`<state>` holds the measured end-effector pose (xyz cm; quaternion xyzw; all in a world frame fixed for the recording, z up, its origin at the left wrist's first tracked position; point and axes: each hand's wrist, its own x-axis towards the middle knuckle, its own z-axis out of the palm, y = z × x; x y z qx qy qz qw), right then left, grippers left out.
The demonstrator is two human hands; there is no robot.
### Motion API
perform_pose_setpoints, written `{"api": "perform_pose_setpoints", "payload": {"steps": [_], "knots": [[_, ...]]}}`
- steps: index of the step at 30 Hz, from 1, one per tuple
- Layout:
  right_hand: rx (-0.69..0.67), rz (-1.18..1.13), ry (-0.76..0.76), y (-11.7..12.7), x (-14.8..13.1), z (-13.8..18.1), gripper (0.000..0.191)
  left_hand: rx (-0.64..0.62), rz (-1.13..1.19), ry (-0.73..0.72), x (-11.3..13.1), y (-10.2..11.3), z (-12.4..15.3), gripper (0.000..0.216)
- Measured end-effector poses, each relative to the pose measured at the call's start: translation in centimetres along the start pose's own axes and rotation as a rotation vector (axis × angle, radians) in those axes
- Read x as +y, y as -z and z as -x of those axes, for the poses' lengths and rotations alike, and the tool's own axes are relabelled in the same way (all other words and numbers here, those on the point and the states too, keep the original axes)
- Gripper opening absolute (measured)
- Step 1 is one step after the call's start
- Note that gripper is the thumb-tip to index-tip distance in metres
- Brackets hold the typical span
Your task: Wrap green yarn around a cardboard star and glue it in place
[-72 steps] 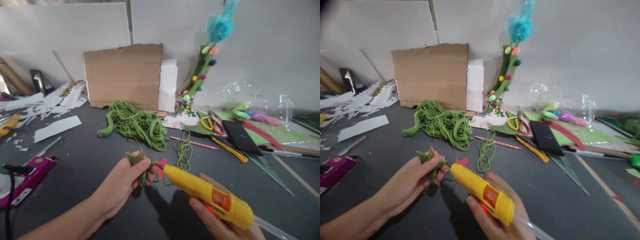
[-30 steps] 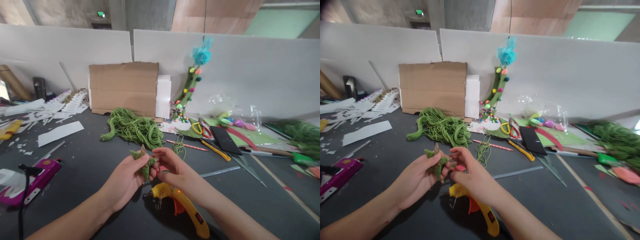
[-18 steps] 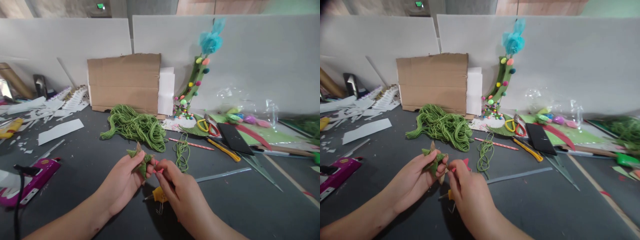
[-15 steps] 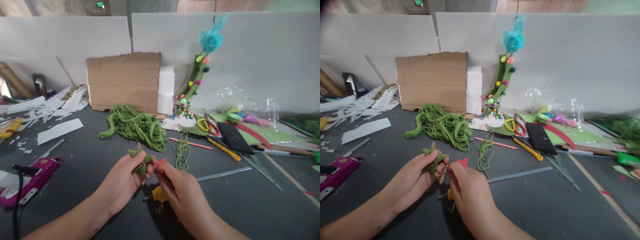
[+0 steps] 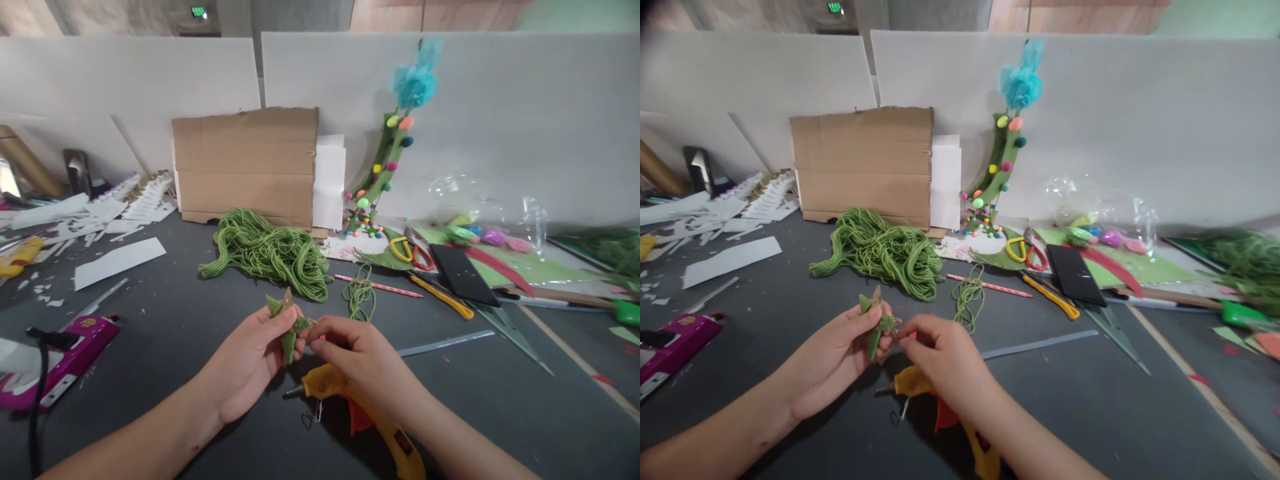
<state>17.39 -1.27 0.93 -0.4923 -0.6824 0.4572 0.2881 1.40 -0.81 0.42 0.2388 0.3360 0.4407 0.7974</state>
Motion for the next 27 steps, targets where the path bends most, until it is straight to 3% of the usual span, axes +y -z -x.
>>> {"api": "perform_pose_setpoints", "payload": {"steps": [4,11,20,27], "knots": [[-0.036,-0.033,-0.047,1.0,0.4,-0.4,0.017,-0.107,-0.079,0.068,-0.1,0.2,0.1,0.014],[-0.016,0.023,-0.051,1.5,-0.1,-0.4,0.016,-0.189,-0.196,0.146,0.0,0.0,0.4,0.013],[0.02,0.129,-0.008,1.8,-1.4,0.3,0.016,-0.106,-0.376,0.21,-0.6,-0.1,0.3,0.015],[0.065,0.203,0.019,1.6,-2.4,1.4,0.017,-0.06,-0.47,0.104,-0.5,-0.2,0.1,0.016]]}}
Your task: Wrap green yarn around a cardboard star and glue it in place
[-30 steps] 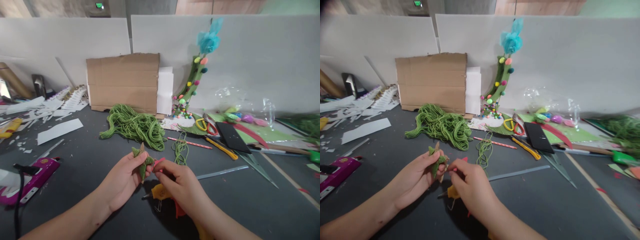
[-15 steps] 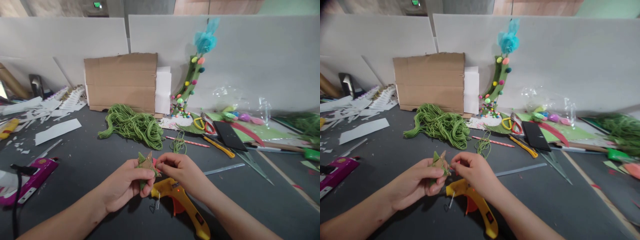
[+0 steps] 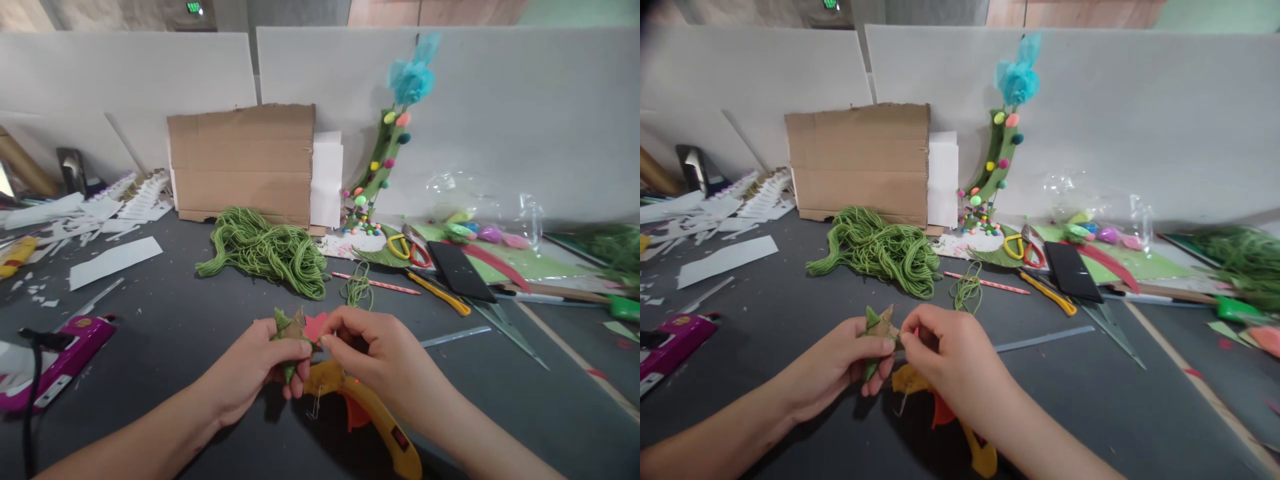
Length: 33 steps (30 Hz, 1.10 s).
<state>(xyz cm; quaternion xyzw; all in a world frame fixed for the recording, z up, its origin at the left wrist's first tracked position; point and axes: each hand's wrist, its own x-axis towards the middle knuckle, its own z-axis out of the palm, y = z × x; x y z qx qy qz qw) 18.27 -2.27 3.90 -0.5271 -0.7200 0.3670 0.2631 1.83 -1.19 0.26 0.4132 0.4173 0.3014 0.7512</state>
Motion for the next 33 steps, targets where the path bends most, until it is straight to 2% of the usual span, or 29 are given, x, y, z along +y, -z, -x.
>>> {"api": "perform_pose_setpoints", "payload": {"steps": [4,9,12,15,19,23,27,33], "knots": [[-0.017,0.056,0.056,-0.3,0.0,0.3,0.02,0.068,0.025,-0.068,0.1,0.0,0.1,0.012],[0.002,0.189,0.168,-1.0,0.0,0.5,0.022,0.078,0.153,-0.12,0.2,0.2,0.4,0.014],[-0.012,0.14,0.127,-1.2,0.3,0.2,0.024,0.047,0.234,-0.132,0.1,0.3,0.4,0.013],[-0.065,-0.002,0.038,-1.0,0.7,-0.3,0.022,-0.039,0.264,-0.123,0.1,0.5,0.4,0.011],[-0.135,-0.095,0.0,-0.2,0.8,-0.7,0.015,-0.165,0.218,-0.071,0.2,0.8,0.4,0.016],[-0.159,-0.019,0.065,0.7,0.3,-0.5,0.014,-0.255,0.129,-0.001,0.1,1.0,0.4,0.018],[-0.137,0.092,0.11,1.3,-0.3,0.0,0.016,-0.275,0.032,0.055,-0.1,1.0,0.3,0.015],[-0.061,0.173,0.152,1.4,-1.3,0.8,0.019,-0.23,-0.029,0.058,-0.1,1.0,0.3,0.016]]}}
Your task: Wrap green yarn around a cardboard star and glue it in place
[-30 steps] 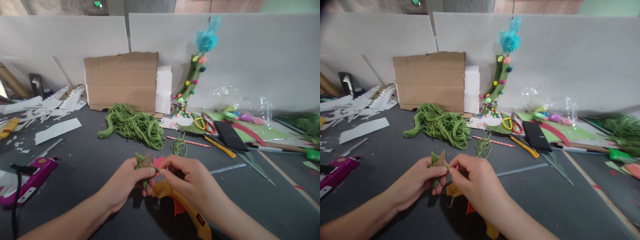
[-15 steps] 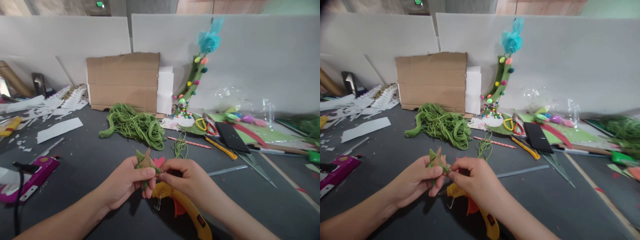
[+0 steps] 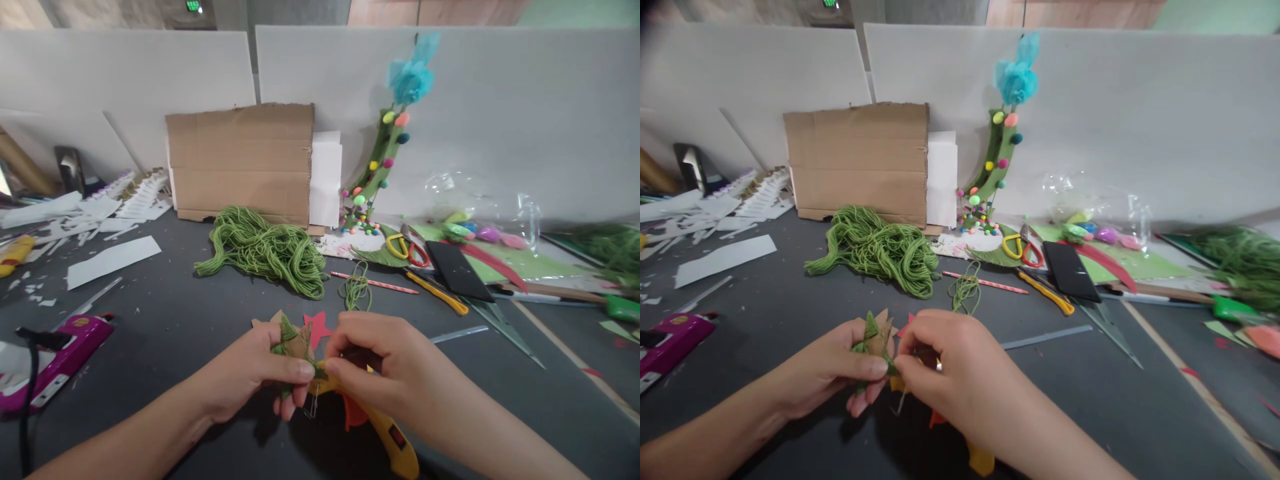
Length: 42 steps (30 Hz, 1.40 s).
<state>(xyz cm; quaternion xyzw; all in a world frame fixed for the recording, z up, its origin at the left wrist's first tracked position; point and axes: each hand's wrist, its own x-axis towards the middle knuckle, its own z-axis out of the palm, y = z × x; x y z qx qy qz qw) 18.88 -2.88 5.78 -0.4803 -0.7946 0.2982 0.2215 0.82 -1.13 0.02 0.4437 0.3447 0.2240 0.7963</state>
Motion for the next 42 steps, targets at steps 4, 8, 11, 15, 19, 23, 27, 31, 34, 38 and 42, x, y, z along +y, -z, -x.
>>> {"api": "perform_pose_setpoints", "payload": {"steps": [4,8,11,15,19,23,27,31,34,38,42], "knots": [[0.03,0.039,0.012,-0.6,-0.1,0.2,0.019,0.082,-0.05,-0.076,0.2,-0.3,-0.1,0.014],[0.127,0.129,0.06,-1.6,0.3,0.4,0.017,0.191,-0.012,-0.146,0.3,-0.7,0.0,0.015],[0.215,0.183,0.155,-2.4,0.6,0.7,0.018,0.222,0.071,-0.184,0.2,-0.8,0.1,0.014],[0.27,0.182,0.173,-3.1,0.8,0.7,0.018,0.227,0.211,-0.197,0.1,-0.8,0.1,0.011],[0.169,0.076,0.043,-2.8,0.9,0.0,0.019,0.162,0.292,-0.188,0.2,-0.8,0.1,0.007],[0.068,-0.063,-0.025,-1.8,1.0,-0.6,0.018,0.076,0.274,-0.159,0.3,-0.7,0.3,0.012],[0.003,-0.044,0.024,-0.7,1.0,-0.6,0.015,0.027,0.174,-0.097,0.3,-0.4,0.5,0.014],[-0.014,0.085,0.102,-0.2,0.6,-0.2,0.017,0.044,0.033,-0.054,0.0,-0.5,0.4,0.014],[0.026,0.205,0.116,-0.5,0.3,0.0,0.018,0.112,-0.03,-0.075,0.0,-0.7,0.3,0.014],[0.101,0.301,0.129,-1.4,0.4,0.3,0.015,0.199,-0.051,-0.131,0.1,-1.0,0.0,0.016],[0.204,0.338,0.203,-2.3,0.8,0.5,0.018,0.265,-0.014,-0.178,0.1,-1.1,0.0,0.017]]}}
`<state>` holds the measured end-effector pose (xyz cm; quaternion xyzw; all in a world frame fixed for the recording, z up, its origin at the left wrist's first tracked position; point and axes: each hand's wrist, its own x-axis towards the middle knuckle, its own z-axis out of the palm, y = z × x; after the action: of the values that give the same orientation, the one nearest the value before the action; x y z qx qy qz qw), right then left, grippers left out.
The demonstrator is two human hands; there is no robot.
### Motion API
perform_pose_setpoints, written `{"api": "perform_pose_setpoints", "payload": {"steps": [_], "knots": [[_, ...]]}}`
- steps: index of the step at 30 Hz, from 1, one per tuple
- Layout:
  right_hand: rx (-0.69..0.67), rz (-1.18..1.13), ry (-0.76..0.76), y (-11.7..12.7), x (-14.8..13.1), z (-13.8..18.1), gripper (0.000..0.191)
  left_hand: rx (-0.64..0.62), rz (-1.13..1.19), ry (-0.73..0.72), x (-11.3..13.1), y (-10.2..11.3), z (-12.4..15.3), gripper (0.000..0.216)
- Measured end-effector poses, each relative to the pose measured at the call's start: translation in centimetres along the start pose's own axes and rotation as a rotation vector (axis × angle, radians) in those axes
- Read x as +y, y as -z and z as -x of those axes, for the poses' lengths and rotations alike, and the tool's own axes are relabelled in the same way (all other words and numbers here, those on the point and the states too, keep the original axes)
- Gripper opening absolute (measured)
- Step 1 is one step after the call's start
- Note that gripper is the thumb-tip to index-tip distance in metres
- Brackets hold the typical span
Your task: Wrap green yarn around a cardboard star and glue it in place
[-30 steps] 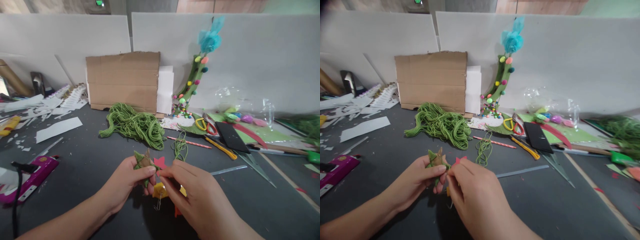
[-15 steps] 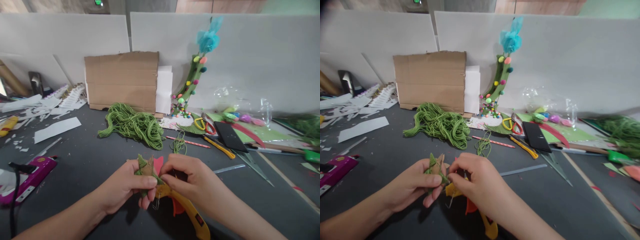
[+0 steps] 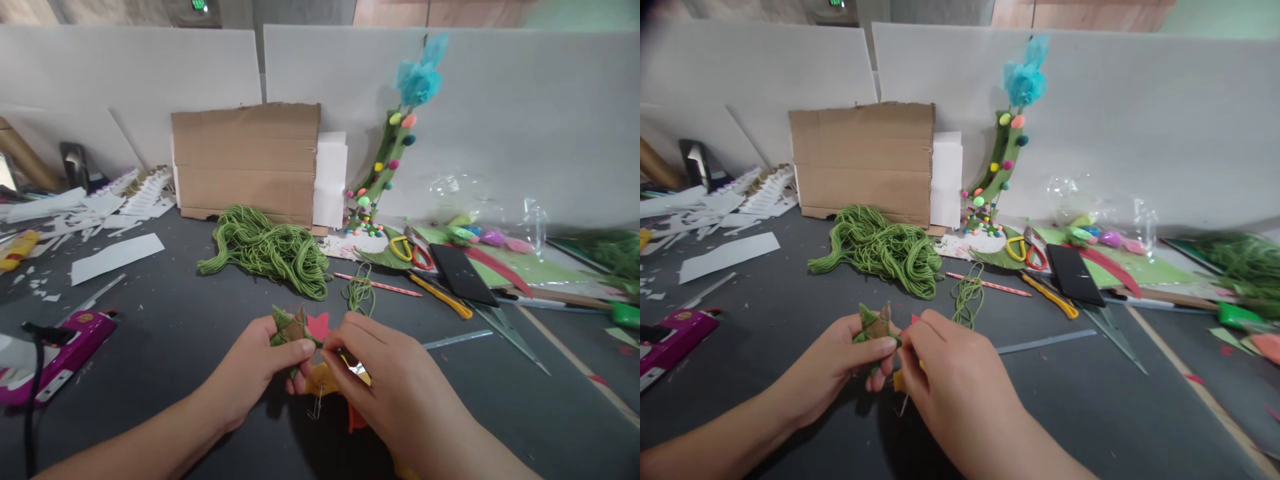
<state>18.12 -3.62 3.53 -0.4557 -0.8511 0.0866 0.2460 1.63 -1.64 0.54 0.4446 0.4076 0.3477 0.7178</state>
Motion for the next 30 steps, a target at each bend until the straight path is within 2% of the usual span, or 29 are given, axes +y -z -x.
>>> {"api": "perform_pose_setpoints", "payload": {"steps": [4,7,13,16,20,26,30], "knots": [[0.046,0.005,0.031,-0.6,-0.1,0.1,0.023,0.045,0.095,-0.019,0.1,0.0,0.2,0.015],[0.037,-0.066,-0.032,-0.8,-0.1,0.0,0.021,0.03,0.18,-0.016,0.1,0.1,0.2,0.015],[-0.143,-0.3,-0.21,-0.2,0.5,-0.9,0.02,-0.081,0.256,0.033,0.1,0.2,0.3,0.01],[-0.212,-0.368,-0.184,0.5,0.8,-1.3,0.018,-0.154,0.208,0.074,0.1,0.4,0.4,0.011],[-0.246,-0.327,-0.123,1.4,1.1,-1.3,0.016,-0.21,0.101,0.145,0.1,0.5,0.4,0.012],[-0.207,-0.168,-0.06,1.9,0.5,-0.9,0.018,-0.142,-0.077,0.129,-0.2,0.3,0.2,0.019],[-0.155,-0.08,-0.091,1.4,0.1,-0.7,0.017,-0.047,-0.062,0.061,-0.2,-0.2,0.2,0.017]]}}
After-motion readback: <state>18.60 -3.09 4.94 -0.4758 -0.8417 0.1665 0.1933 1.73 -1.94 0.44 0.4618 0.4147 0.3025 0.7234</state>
